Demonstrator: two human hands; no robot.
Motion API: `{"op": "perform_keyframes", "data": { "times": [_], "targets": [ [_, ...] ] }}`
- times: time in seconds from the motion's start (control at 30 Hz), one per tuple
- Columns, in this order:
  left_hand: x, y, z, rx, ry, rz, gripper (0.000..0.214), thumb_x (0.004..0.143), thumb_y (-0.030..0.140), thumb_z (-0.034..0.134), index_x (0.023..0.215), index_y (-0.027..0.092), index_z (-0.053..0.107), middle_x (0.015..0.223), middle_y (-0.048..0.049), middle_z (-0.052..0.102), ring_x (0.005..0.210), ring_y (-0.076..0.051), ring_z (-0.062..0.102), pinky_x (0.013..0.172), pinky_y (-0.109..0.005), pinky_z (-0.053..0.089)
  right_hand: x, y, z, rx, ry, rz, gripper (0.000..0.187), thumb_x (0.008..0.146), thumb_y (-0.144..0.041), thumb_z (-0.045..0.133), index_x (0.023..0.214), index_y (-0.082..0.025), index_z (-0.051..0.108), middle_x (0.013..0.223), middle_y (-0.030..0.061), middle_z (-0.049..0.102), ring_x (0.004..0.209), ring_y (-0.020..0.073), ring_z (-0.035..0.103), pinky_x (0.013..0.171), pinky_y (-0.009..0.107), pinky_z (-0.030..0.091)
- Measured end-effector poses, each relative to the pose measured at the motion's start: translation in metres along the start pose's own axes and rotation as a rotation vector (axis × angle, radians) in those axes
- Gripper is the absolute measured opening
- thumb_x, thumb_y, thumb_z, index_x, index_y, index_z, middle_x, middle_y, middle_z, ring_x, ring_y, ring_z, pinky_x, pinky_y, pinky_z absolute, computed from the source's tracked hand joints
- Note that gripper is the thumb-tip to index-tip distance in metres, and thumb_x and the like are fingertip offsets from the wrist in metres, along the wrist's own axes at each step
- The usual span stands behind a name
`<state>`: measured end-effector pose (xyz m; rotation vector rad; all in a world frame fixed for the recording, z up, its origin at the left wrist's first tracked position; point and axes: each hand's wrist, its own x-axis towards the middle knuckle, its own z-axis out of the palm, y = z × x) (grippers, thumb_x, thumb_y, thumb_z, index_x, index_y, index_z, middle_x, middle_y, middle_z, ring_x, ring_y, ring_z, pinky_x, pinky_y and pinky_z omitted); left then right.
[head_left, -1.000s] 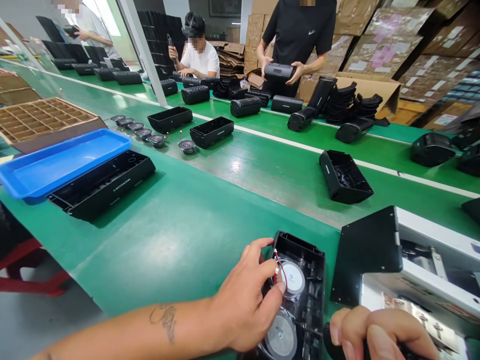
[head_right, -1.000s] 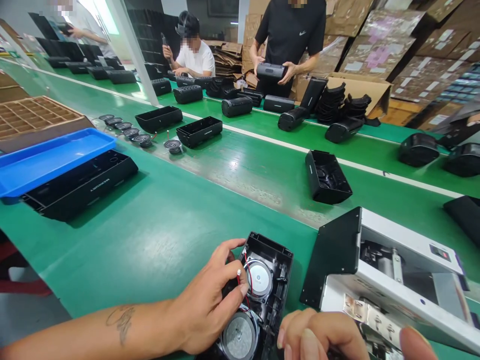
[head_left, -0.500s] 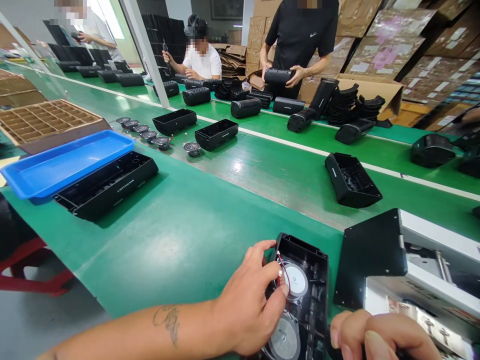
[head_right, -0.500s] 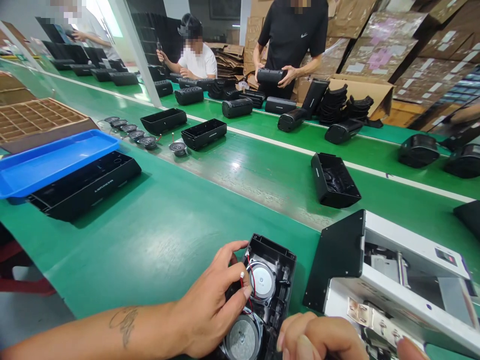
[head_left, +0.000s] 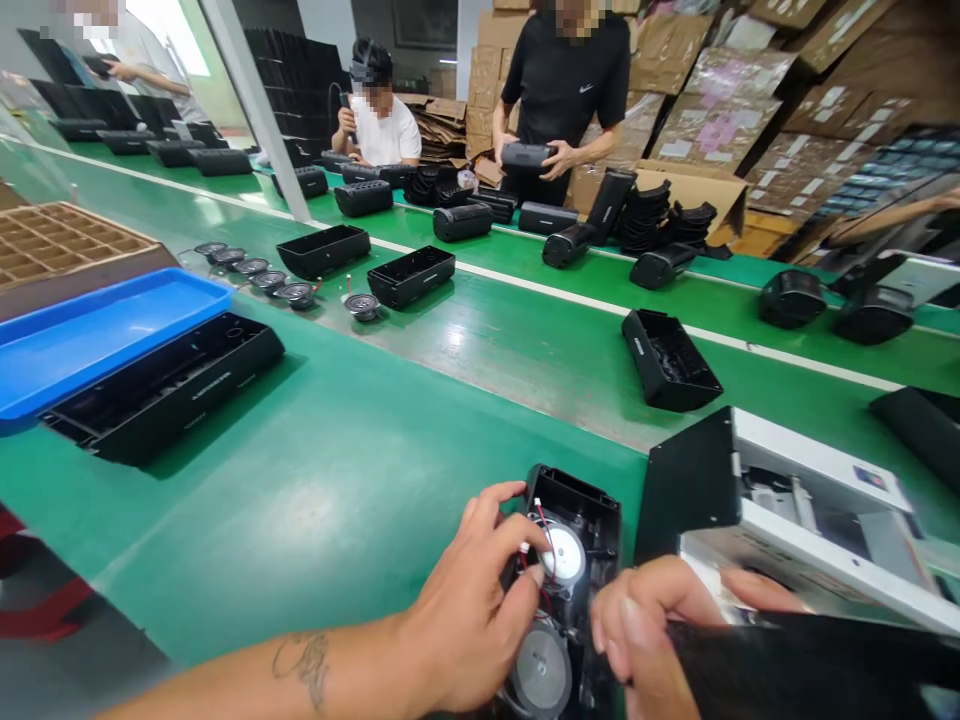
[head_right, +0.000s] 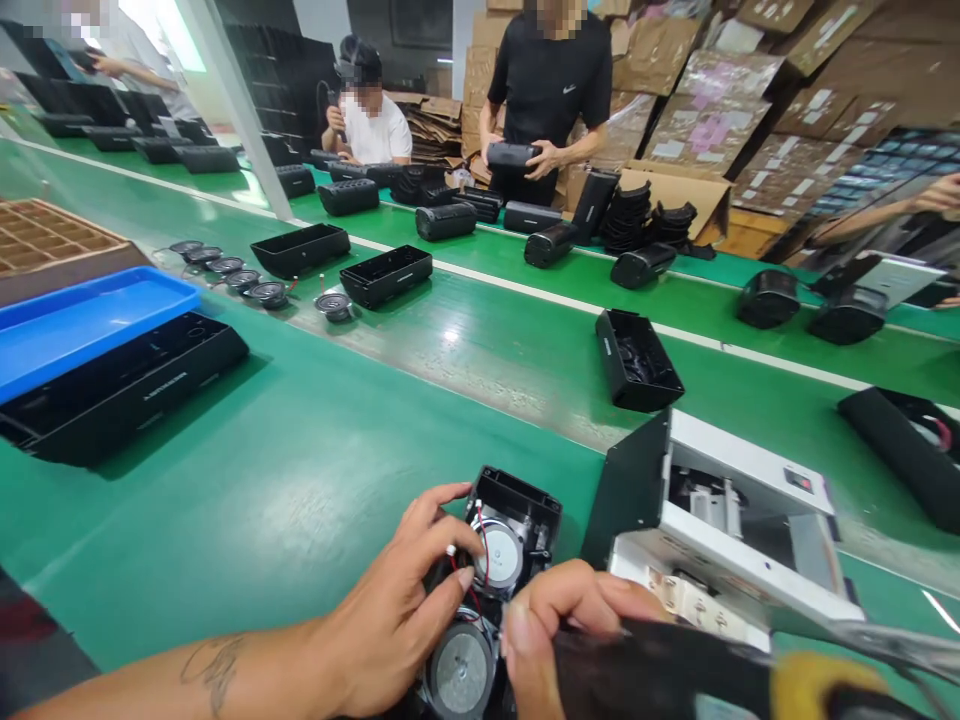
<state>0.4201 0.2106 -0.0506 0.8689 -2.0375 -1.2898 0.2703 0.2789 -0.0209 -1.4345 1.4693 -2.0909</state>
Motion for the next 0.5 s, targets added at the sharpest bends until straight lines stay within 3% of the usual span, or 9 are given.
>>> {"op": "perform_keyframes", "data": {
  "times": [0.03, 0.1, 0.17, 0.33, 0.4, 0.5],
  "targets": [
    [-0.001, -0.003, 0.001, 0.003, 0.008, -0.017, 0.034, 0.109, 0.024, 0.049, 0.142, 0.027, 0.056, 0.166, -0.0137, 0.039, 0.162, -0.034, 0.035, 0.126, -0.062, 0.042, -0.002, 0.004, 0.001, 0.026, 0.017, 0.000, 0.039, 0.108, -0.014, 0.065, 0.141, -0.024, 0.045, 0.073, -0.0064, 0.052, 0.056, 0.0114, 0.051, 0.055, 0.028, 0.041],
    [-0.002, -0.009, 0.003, 0.009, 0.043, -0.087, 0.062, 0.110, 0.033, 0.050, 0.169, 0.032, 0.029, 0.170, -0.0155, 0.037, 0.155, -0.035, 0.045, 0.125, -0.066, 0.043, -0.008, 0.009, 0.003, 0.068, 0.025, 0.000, 0.048, 0.108, -0.013, 0.066, 0.148, -0.024, 0.043, 0.076, -0.0051, 0.052, 0.061, 0.0117, 0.052, 0.054, 0.026, 0.041],
    [0.000, -0.012, 0.003, 0.002, 0.023, -0.177, 0.074, 0.111, 0.041, 0.048, 0.176, 0.032, 0.014, 0.172, -0.0151, 0.039, 0.151, -0.034, 0.050, 0.127, -0.066, 0.040, -0.013, 0.010, 0.006, 0.068, 0.040, 0.018, 0.043, 0.108, -0.014, 0.066, 0.144, -0.026, 0.045, 0.079, -0.0043, 0.054, 0.065, 0.0112, 0.054, 0.055, 0.023, 0.043],
    [0.007, -0.007, -0.005, -0.041, -0.095, -0.258, 0.068, 0.109, 0.048, 0.045, 0.172, 0.023, 0.034, 0.176, -0.0118, 0.040, 0.163, -0.029, 0.039, 0.139, -0.055, 0.028, -0.009, -0.003, 0.001, 0.014, 0.087, 0.080, 0.035, 0.104, -0.024, 0.075, 0.131, -0.022, 0.052, 0.079, -0.0027, 0.052, 0.070, 0.0131, 0.056, 0.060, 0.026, 0.047],
    [0.008, -0.008, -0.008, -0.059, -0.090, -0.264, 0.071, 0.109, 0.052, 0.044, 0.173, 0.022, 0.033, 0.176, -0.0125, 0.041, 0.161, -0.030, 0.043, 0.137, -0.054, 0.032, 0.000, -0.009, -0.018, -0.007, 0.091, 0.057, 0.033, 0.100, -0.033, 0.081, 0.118, -0.021, 0.056, 0.073, -0.0036, 0.047, 0.067, 0.0145, 0.053, 0.060, 0.029, 0.048],
    [0.007, -0.016, -0.008, -0.060, -0.078, -0.251, 0.068, 0.110, 0.050, 0.044, 0.173, 0.025, 0.035, 0.173, -0.0125, 0.044, 0.157, -0.030, 0.048, 0.132, -0.053, 0.039, 0.019, -0.011, -0.067, -0.021, 0.104, -0.024, 0.030, 0.105, -0.036, 0.074, 0.093, -0.022, 0.051, 0.064, -0.0042, 0.037, 0.061, 0.0140, 0.047, 0.061, 0.030, 0.048]
  ]
}}
